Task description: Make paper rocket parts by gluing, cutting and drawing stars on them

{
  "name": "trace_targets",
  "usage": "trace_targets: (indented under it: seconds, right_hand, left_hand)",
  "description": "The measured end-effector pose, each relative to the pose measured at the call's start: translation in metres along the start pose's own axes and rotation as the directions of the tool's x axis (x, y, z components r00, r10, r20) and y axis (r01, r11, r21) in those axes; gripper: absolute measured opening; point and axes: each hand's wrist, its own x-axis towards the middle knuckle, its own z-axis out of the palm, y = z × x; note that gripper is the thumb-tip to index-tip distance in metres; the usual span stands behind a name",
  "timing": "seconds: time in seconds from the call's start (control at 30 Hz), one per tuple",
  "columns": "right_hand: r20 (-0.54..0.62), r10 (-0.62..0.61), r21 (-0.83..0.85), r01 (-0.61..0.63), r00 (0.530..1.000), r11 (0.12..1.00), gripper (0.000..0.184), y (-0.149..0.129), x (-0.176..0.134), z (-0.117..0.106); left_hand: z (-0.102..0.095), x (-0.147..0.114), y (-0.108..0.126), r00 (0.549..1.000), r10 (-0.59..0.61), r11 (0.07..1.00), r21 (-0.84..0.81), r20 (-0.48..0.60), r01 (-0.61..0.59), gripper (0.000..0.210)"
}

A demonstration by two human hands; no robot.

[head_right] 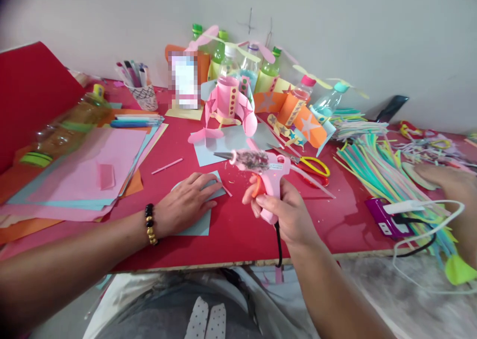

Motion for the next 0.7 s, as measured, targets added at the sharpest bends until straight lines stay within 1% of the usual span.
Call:
trace_targets:
  seconds: [0.07, 0.13, 0.2, 0.27, 0.33, 0.4, 0.47, 0.57, 0.7]
  right_hand:
    - [0.073, -0.066, -0.018, 0.067, 0.995, 0.998, 0.026, -0.007, 0.017, 0.004]
    - [0.16, -0.103, -0.018, 0.107, 0.982, 0.994, 0.018, -0.011, 0.035, 0.004]
    - [0.229, -0.113, -0.026, 0.123, 0.967, 0.992, 0.012, -0.009, 0.051, 0.002]
    - [0.266, -0.117, -0.022, 0.127, 0.957, 0.992, 0.011, -0.004, 0.063, -0.003]
    - [0.263, -0.106, -0.027, 0.117, 0.959, 0.993, 0.012, 0.004, 0.07, -0.011]
    - [0.238, -0.058, -0.079, 0.079, 0.97, 0.994, 0.014, 0.009, 0.071, -0.019]
    - [0.216, 0.021, -0.181, 0.019, 0.976, 0.983, 0.016, 0.011, 0.07, -0.028]
    - [0.217, 0.105, -0.313, -0.033, 0.97, 0.949, 0.021, 0.009, 0.068, -0.038]
    - [0.227, 0.202, -0.325, -0.122, 0.953, 0.938, 0.02, 0.011, 0.07, -0.043]
  left_hand:
    - [0.001, 0.0, 0.0, 1.0, 0.002, 1.0, 0.007, 0.001, -0.002, 0.034]
    - [0.001, 0.001, 0.0, 1.0, -0.011, 1.0, 0.009, 0.001, 0.011, 0.034]
    - [0.001, 0.0, 0.0, 1.0, -0.028, 1.0, -0.001, 0.005, 0.028, 0.035]
    - [0.001, 0.0, -0.001, 1.0, -0.028, 0.999, -0.018, 0.007, 0.028, 0.036]
    - [0.001, 0.0, -0.002, 1.0, -0.023, 0.999, -0.03, 0.008, 0.023, 0.038]
    - [0.001, 0.0, -0.002, 0.999, -0.027, 0.999, -0.032, 0.03, 0.028, 0.041]
    - [0.001, 0.001, -0.001, 0.997, -0.039, 0.999, -0.027, 0.074, 0.041, 0.045]
    - [0.0, 0.003, 0.0, 0.99, -0.061, 0.998, -0.018, 0.131, 0.064, 0.046]
    - [-0.001, 0.006, 0.002, 0.986, -0.064, 0.998, -0.005, 0.154, 0.066, 0.043]
